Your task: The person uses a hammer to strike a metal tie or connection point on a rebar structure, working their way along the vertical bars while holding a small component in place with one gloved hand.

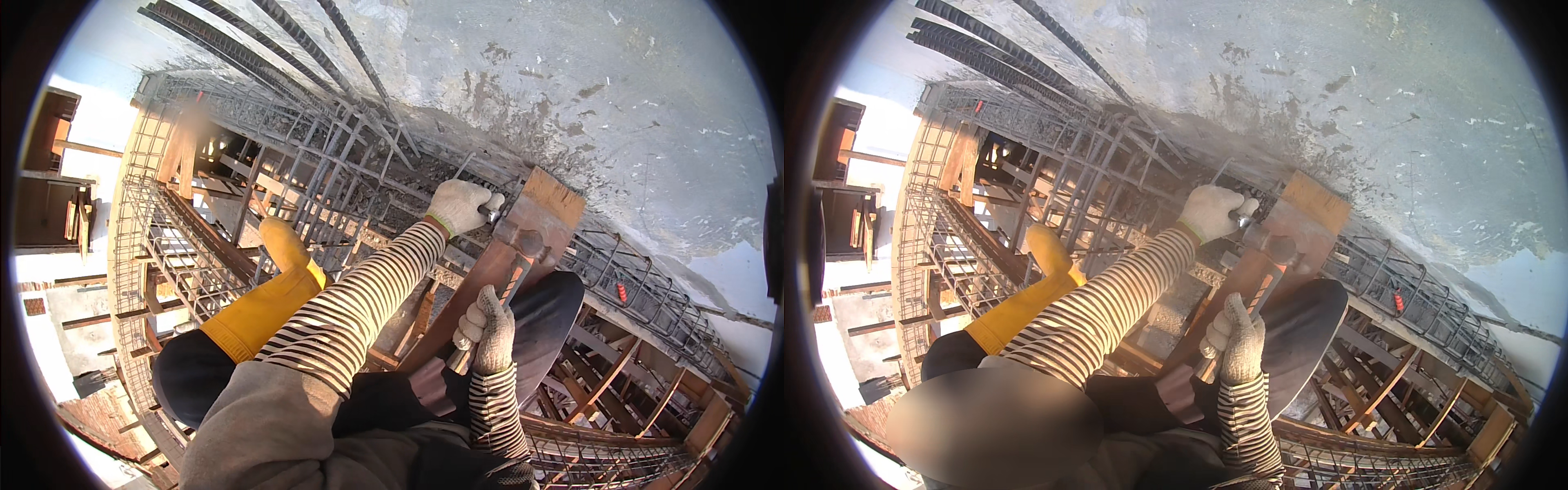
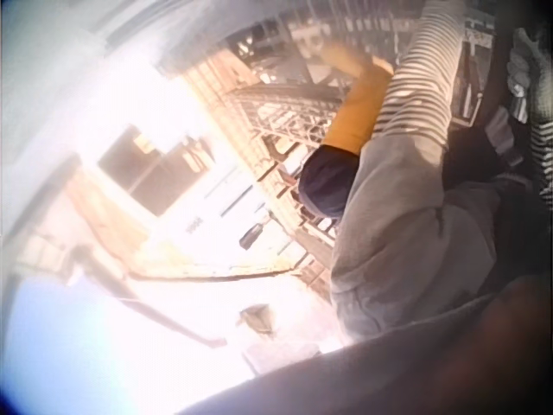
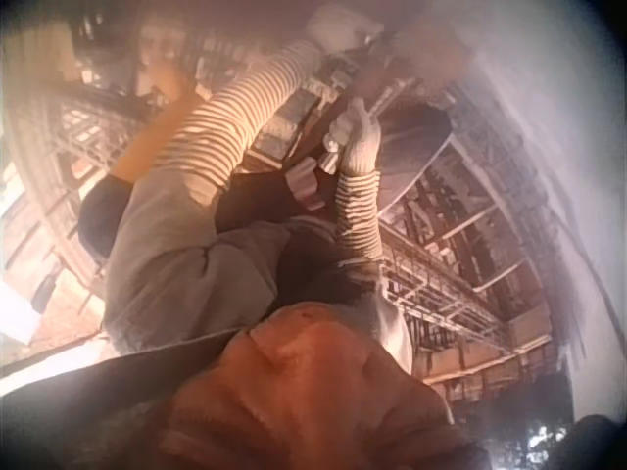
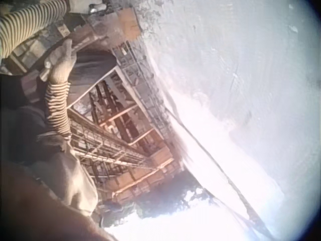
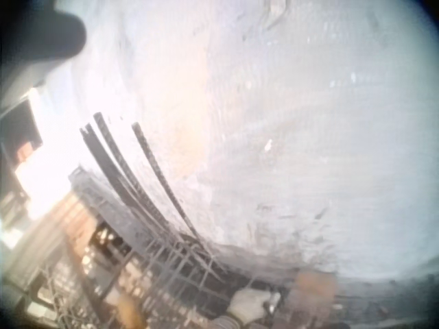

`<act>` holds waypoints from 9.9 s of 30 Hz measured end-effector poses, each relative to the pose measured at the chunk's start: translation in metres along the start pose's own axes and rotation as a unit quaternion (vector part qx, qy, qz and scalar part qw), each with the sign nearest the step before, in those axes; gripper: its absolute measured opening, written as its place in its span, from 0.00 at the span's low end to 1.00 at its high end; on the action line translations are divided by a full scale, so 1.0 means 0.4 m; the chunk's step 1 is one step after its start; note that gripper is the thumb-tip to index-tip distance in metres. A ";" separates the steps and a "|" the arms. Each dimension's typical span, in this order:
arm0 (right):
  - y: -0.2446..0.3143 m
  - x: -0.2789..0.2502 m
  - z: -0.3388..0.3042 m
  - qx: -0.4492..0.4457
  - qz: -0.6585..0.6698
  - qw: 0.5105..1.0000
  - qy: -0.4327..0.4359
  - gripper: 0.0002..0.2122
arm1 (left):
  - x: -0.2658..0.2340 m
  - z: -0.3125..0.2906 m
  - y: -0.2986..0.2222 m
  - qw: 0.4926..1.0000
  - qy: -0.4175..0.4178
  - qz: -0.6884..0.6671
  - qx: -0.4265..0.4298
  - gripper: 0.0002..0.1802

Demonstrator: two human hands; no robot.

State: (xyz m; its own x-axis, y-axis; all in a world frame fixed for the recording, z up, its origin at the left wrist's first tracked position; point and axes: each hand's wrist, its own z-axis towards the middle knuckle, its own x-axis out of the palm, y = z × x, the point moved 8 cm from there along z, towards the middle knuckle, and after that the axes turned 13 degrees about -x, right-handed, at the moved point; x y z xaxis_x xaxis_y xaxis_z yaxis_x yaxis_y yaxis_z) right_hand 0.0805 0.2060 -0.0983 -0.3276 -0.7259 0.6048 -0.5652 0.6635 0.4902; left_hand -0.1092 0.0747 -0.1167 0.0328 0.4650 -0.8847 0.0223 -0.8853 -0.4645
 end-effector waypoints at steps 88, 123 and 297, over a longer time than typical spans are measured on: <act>0.087 -0.002 0.099 -0.042 -0.068 0.996 0.049 0.13 | -0.001 0.107 0.072 0.997 -0.032 0.017 -0.074 0.18; 0.273 -0.090 -0.022 -0.350 -0.002 0.936 -0.036 0.16 | -0.052 -0.011 -0.029 0.996 0.020 0.011 0.082 0.16; 0.134 -0.067 0.132 -0.080 -0.359 0.929 -0.034 0.12 | -0.066 -0.057 -0.206 0.982 0.029 0.073 0.171 0.19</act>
State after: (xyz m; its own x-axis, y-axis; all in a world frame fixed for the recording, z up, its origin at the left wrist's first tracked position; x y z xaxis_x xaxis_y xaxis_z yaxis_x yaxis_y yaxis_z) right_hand 0.0191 0.2516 -0.1214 0.0400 -0.9981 0.0467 -0.5385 0.0178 0.8424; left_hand -0.0890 0.1353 -0.0542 0.0686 0.3241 -0.9435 -0.3244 -0.8871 -0.3283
